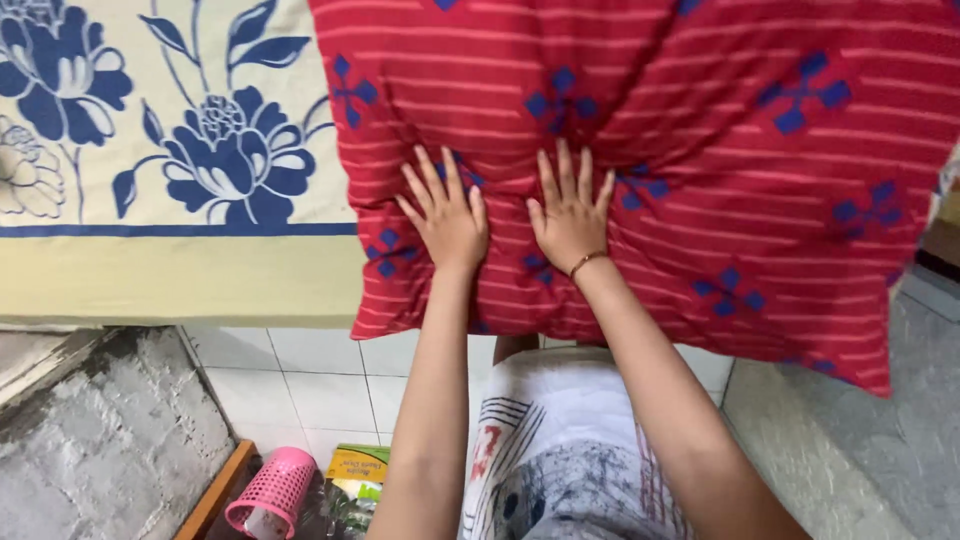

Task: Straightening a bedsheet and arranging pillows on a bed.

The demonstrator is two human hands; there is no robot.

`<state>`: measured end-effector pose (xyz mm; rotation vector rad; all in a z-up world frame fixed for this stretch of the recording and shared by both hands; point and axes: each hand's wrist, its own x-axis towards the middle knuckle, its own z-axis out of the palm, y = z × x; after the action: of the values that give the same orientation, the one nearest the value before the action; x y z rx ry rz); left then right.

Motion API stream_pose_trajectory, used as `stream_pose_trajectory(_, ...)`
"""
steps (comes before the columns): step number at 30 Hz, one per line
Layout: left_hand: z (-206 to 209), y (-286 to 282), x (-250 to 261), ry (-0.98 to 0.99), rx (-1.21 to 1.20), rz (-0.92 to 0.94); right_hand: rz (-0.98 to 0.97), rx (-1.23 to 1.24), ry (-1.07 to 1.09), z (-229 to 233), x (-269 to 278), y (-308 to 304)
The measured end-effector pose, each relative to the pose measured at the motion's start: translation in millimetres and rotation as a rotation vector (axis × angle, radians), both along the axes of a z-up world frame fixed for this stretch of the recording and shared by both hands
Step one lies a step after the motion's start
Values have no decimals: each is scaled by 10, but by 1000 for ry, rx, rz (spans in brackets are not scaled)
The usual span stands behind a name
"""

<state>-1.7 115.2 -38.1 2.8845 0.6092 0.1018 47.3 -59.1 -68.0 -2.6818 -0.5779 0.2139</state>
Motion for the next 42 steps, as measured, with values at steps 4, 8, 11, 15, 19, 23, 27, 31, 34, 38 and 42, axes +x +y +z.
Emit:
stream_pose_trajectory(4, 234, -329, 37, 61, 61, 72, 14, 45, -29, 587, 110, -474)
stream_pose_trajectory(8, 330, -1103, -550, 46, -139, -211, -188, -130, -63, 651, -463, -1321)
stream_pose_trajectory(11, 4, -1476, -876, 121, -54, -346, -246, -78, -40, 367, -927, -1708)
stream_pose_trajectory(15, -291, -1562, -913, 143, 58, -333, -240, -83, 62, 82, -1171, -1842)
stream_pose_trajectory(19, -132, -1525, -187, 199, 82, -294, -206, -122, 82, -143, -262, -1599)
stream_pose_trajectory(23, -100, -1491, 382, 90, 128, -287, -162, -49, 74, -281, 442, -1483)
stream_pose_trajectory(27, -56, -1536, 444, 99, 162, -253, -185, -17, 103, -45, 434, -1444)
stream_pose_trajectory(31, -94, -1528, -301, 158, 117, -293, -206, -3, 110, 52, -442, -1583)
stream_pose_trajectory(34, -119, -1504, -706, 196, 126, -335, -233, -6, 151, -2, -928, -1620)
stream_pose_trajectory(38, 186, -1624, -575, 174, 78, -336, -258, 18, 153, 212, -778, -1622)
stream_pose_trajectory(42, 548, -1797, 153, -95, -76, -365, -451, 78, 70, 519, -123, -1806)
